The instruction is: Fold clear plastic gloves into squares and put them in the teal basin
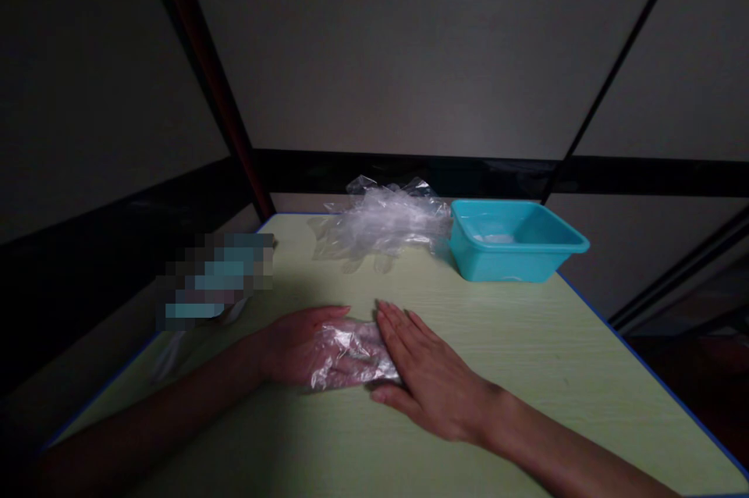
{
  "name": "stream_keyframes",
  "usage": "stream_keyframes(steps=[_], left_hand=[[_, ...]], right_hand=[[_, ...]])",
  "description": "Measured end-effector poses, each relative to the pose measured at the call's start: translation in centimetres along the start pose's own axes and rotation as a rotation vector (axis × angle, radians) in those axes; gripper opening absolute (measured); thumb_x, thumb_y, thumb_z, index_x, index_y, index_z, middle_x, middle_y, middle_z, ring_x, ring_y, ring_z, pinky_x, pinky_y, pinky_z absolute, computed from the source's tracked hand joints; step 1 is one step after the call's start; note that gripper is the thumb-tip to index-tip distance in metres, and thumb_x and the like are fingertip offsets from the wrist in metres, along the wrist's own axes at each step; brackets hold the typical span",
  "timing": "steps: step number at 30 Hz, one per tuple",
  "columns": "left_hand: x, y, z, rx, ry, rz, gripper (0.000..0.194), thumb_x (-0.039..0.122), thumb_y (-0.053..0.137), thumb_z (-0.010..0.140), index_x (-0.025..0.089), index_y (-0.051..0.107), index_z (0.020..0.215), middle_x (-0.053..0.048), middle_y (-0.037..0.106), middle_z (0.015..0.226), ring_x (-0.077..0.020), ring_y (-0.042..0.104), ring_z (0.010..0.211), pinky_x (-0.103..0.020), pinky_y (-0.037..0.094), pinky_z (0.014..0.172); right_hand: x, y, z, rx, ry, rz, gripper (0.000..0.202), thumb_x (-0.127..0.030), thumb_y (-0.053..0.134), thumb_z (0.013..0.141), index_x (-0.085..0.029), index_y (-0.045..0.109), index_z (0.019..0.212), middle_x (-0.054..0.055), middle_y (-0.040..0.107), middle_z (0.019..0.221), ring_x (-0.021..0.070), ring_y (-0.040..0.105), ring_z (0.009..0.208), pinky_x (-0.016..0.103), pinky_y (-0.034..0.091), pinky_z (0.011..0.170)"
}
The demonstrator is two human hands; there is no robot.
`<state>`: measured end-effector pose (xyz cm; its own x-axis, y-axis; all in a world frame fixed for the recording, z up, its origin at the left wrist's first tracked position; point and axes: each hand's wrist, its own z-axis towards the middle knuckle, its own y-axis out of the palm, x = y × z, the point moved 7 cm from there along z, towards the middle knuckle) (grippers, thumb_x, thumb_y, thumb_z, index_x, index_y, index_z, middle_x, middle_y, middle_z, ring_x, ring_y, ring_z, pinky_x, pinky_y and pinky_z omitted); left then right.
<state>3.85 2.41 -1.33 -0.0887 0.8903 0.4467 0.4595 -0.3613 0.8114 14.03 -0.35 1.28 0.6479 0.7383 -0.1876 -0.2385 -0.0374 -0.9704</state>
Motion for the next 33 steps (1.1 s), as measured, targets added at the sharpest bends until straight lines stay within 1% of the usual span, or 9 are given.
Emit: stream_keyframes(steps=[3,7,11,15,17,20,24,27,33], left_hand=[[0.0,0.0,0.0,0.028,-0.001,-0.024,0.041,0.033,0.049,0.077,0.005,0.050,0.108,-0.011,0.062,0.094,-0.0239,0.056,0.093,-0.034,0.032,0.087],[0.0,-0.4,-0.1,0.087,-0.002,-0.073,0.039,0.033,0.047,0.079,0.006,0.050,0.107,-0.010,0.062,0.090,-0.0214,0.057,0.086,-0.031,0.034,0.084],[-0.1,-0.4,-0.1,0.109,0.000,-0.085,0.038,0.033,0.047,0.078,0.006,0.052,0.106,-0.009,0.062,0.089,-0.0217,0.057,0.088,-0.031,0.034,0.085],[0.0,0.1,-0.5,0.129,0.014,-0.096,0.035,0.031,0.043,0.080,0.007,0.052,0.103,-0.007,0.062,0.089,-0.0209,0.056,0.090,-0.031,0.033,0.086],[0.1,0.5,-0.7,0.112,0.020,-0.062,0.038,0.031,0.041,0.080,0.005,0.051,0.106,-0.009,0.061,0.095,-0.0213,0.055,0.094,-0.032,0.032,0.088],[0.2,0.8,-1.2,0.072,0.007,0.031,0.049,0.034,0.048,0.075,0.003,0.047,0.113,-0.014,0.057,0.108,-0.0243,0.051,0.101,-0.035,0.030,0.090],[0.2,0.1,-1.6,0.065,-0.016,0.102,0.056,0.040,0.056,0.069,0.006,0.048,0.112,-0.015,0.057,0.108,-0.0271,0.051,0.102,-0.037,0.030,0.090],[0.4,0.0,-1.7,0.052,-0.009,0.125,0.057,0.042,0.056,0.068,0.007,0.049,0.112,-0.014,0.059,0.104,-0.0280,0.050,0.103,-0.038,0.029,0.091],[0.7,0.7,-1.4,-0.023,0.029,0.155,0.050,0.041,0.054,0.071,0.007,0.052,0.109,-0.014,0.057,0.106,-0.0267,0.049,0.104,-0.036,0.030,0.089]], right_hand=[[-0.1,0.5,0.0,-0.059,-0.010,-0.029,0.074,-0.050,0.031,0.087,-0.003,0.004,0.137,0.019,0.007,0.142,0.0258,0.006,0.130,0.043,0.018,0.105],[-0.2,0.5,0.0,-0.088,0.006,-0.046,0.076,-0.053,0.029,0.086,-0.002,0.006,0.137,0.020,0.009,0.141,0.0262,0.006,0.129,0.043,0.018,0.105],[-0.3,0.5,0.1,-0.104,0.013,-0.066,0.075,-0.054,0.026,0.086,-0.001,0.007,0.136,0.021,0.009,0.140,0.0256,0.005,0.129,0.043,0.017,0.105],[-0.2,0.6,0.1,-0.099,0.017,-0.083,0.075,-0.054,0.026,0.086,-0.001,0.009,0.136,0.020,0.009,0.140,0.0251,0.004,0.129,0.043,0.017,0.105],[-0.2,0.7,0.1,-0.102,0.018,-0.081,0.075,-0.054,0.026,0.086,-0.001,0.010,0.136,0.020,0.010,0.140,0.0252,0.005,0.129,0.042,0.017,0.105],[-0.1,0.6,0.1,-0.102,0.022,-0.075,0.074,-0.055,0.026,0.086,-0.002,0.011,0.136,0.020,0.011,0.140,0.0251,0.006,0.129,0.042,0.017,0.105],[-0.2,0.5,0.2,-0.093,0.020,-0.062,0.074,-0.055,0.028,0.086,-0.003,0.012,0.136,0.019,0.011,0.140,0.0253,0.007,0.129,0.041,0.018,0.105],[0.0,0.5,0.2,-0.085,0.020,-0.050,0.074,-0.055,0.029,0.085,-0.004,0.011,0.137,0.019,0.011,0.140,0.0258,0.007,0.129,0.042,0.018,0.105],[1.3,0.5,0.2,-0.076,0.014,-0.025,0.077,-0.056,0.033,0.084,-0.007,0.006,0.138,0.016,0.009,0.141,0.0248,0.006,0.130,0.042,0.016,0.106]])
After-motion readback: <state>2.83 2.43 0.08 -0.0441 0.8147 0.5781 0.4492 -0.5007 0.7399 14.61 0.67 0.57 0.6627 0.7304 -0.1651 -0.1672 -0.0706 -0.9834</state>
